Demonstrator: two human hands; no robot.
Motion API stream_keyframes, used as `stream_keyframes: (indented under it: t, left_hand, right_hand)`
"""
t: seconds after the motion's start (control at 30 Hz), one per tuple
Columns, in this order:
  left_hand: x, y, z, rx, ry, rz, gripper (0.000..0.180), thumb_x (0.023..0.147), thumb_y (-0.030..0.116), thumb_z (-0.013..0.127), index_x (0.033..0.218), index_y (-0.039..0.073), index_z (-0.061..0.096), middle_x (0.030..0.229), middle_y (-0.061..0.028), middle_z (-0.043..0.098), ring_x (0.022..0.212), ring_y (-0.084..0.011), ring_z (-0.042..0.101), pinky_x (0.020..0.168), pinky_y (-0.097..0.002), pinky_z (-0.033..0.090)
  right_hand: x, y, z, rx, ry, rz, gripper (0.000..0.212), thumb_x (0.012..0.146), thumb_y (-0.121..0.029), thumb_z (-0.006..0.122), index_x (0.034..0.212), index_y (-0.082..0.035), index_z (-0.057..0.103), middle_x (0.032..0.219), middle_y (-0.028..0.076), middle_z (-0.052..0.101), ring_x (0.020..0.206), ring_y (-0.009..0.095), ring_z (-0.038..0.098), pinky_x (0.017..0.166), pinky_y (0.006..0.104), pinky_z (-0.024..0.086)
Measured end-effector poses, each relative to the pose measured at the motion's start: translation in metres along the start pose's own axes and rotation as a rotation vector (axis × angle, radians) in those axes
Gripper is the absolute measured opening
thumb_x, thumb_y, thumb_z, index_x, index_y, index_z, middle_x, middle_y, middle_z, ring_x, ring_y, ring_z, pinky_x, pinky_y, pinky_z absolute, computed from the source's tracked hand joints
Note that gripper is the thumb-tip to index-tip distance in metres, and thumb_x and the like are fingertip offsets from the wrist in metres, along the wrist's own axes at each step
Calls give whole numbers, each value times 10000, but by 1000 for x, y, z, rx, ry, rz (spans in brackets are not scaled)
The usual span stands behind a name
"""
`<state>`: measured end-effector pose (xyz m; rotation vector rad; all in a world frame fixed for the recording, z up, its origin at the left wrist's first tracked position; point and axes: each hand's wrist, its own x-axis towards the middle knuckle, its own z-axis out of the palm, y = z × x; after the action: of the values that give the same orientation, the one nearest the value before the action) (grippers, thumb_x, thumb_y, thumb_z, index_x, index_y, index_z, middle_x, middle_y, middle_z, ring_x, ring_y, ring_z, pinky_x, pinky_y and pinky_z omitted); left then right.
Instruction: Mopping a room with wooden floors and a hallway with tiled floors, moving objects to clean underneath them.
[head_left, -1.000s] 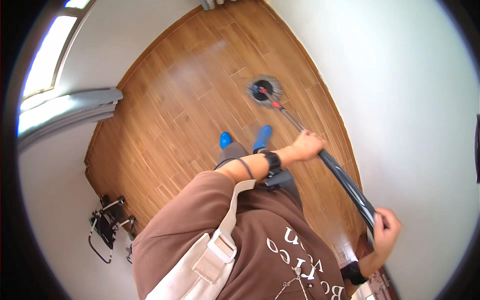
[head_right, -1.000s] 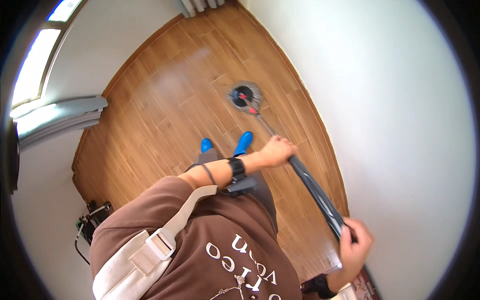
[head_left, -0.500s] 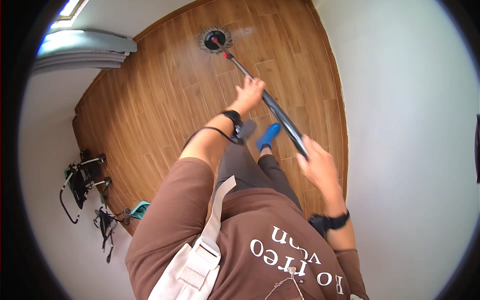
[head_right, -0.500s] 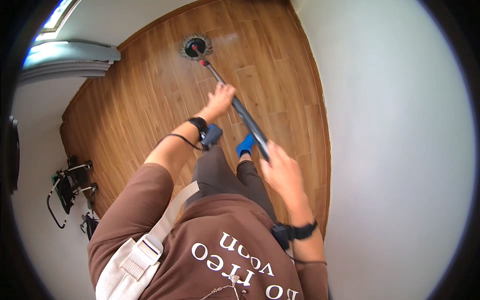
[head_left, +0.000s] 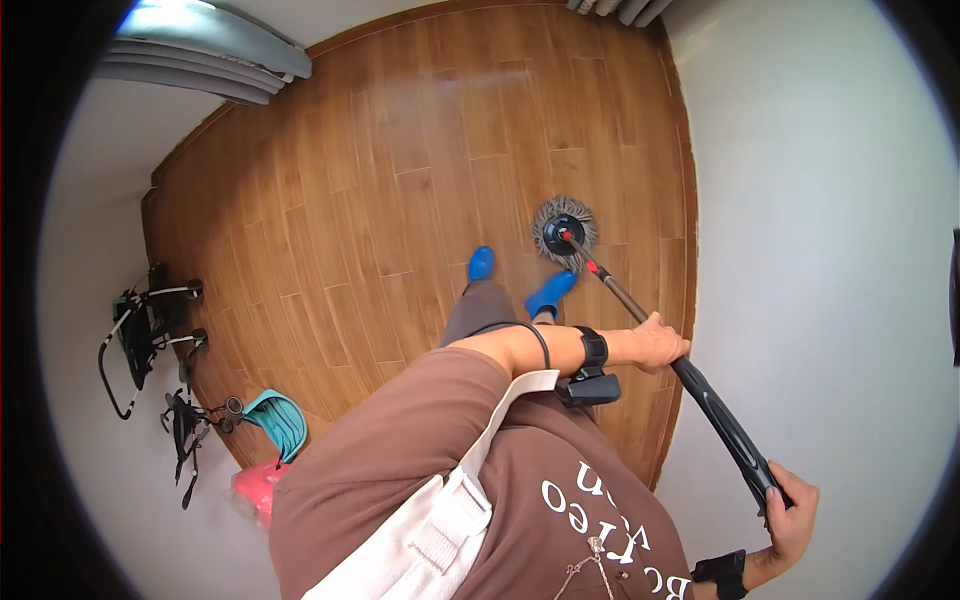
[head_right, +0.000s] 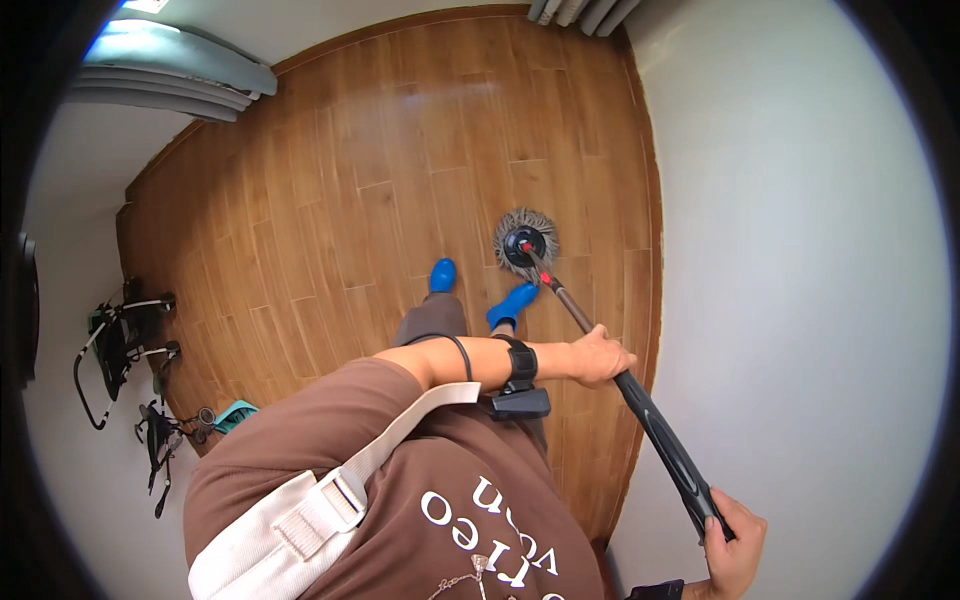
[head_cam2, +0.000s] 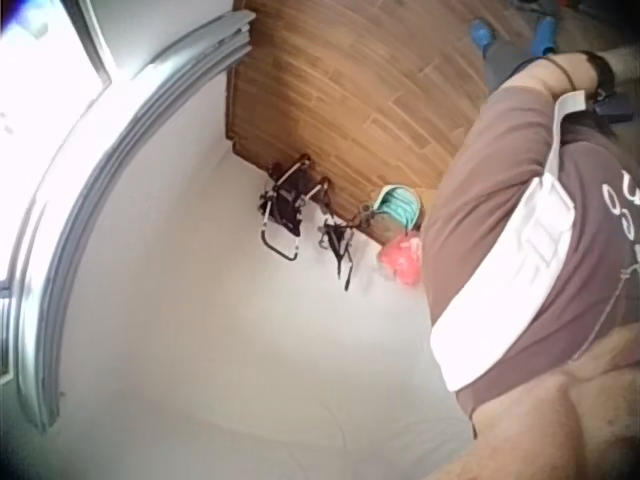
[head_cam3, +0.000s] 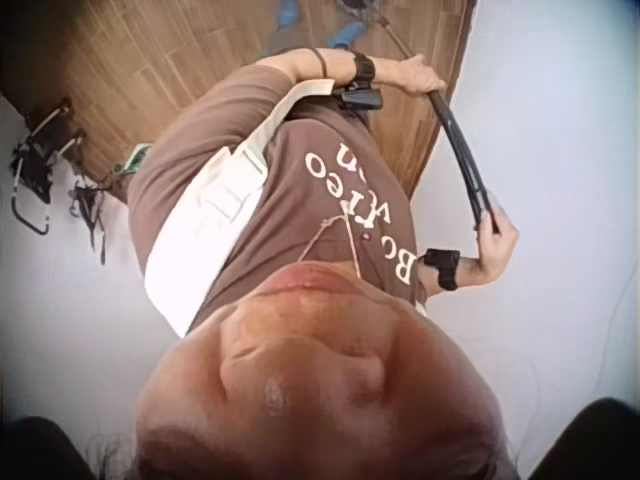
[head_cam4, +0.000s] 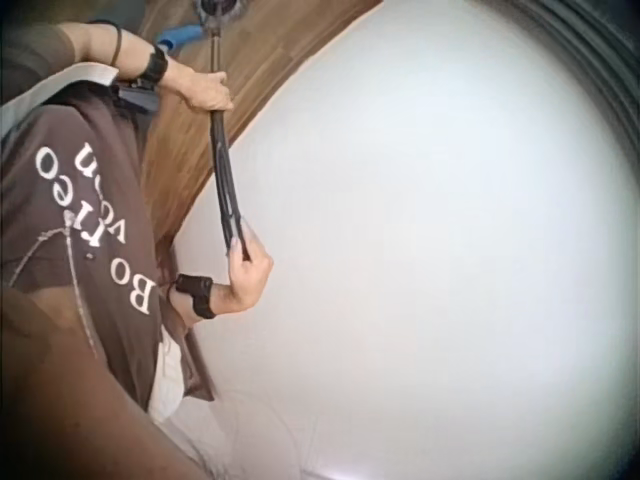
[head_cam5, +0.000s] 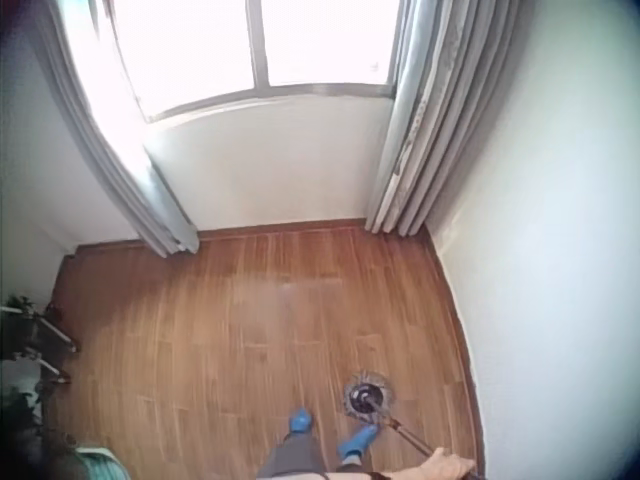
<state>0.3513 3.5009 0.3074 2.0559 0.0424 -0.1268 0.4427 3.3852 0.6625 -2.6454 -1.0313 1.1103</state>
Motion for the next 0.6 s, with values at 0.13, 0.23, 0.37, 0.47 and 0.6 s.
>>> stream_keyframes:
  t: [0.13,0.23,0.37,0.47,0.6]
  left_hand:
    - [-64,-46,-30,133,-13,-126,145,760,184,659,867,157,566,812,-21,645,860,-234,639,730,-455,387]
    - [-134,-106,-55,295,102,-354,158,752,172,645,885,155,559,854,-16,634,904,-217,628,742,-445,414]
    - [-224,-203,-79,412,588,-681,214,767,111,611,968,123,540,1061,-72,576,1052,-250,559,765,-422,472]
    - [-271,-256,-92,459,895,-717,267,853,132,525,1119,120,530,1228,-126,508,1201,-305,474,855,-476,450]
    - [-307,-263,-112,335,774,-926,274,895,160,489,1161,175,549,1323,-71,472,1310,-338,366,929,-524,424]
  right_hand:
    - [18,-21,51,179,-20,76,311,740,7,557,1034,55,647,675,96,617,489,98,539,462,243,421]
    - [64,-54,120,134,-53,-118,282,764,1,597,1041,25,644,770,103,646,627,149,583,582,266,455]
    - [129,-132,223,-83,73,-570,320,782,-90,643,1101,-95,619,908,133,645,729,323,629,618,381,505]
    - [174,-172,287,-178,35,-784,404,801,-124,629,1189,-40,550,940,147,594,727,355,619,631,422,518]
    - [184,-181,345,-205,-24,-846,461,798,-125,628,1230,-11,515,965,174,583,753,361,622,665,432,523]
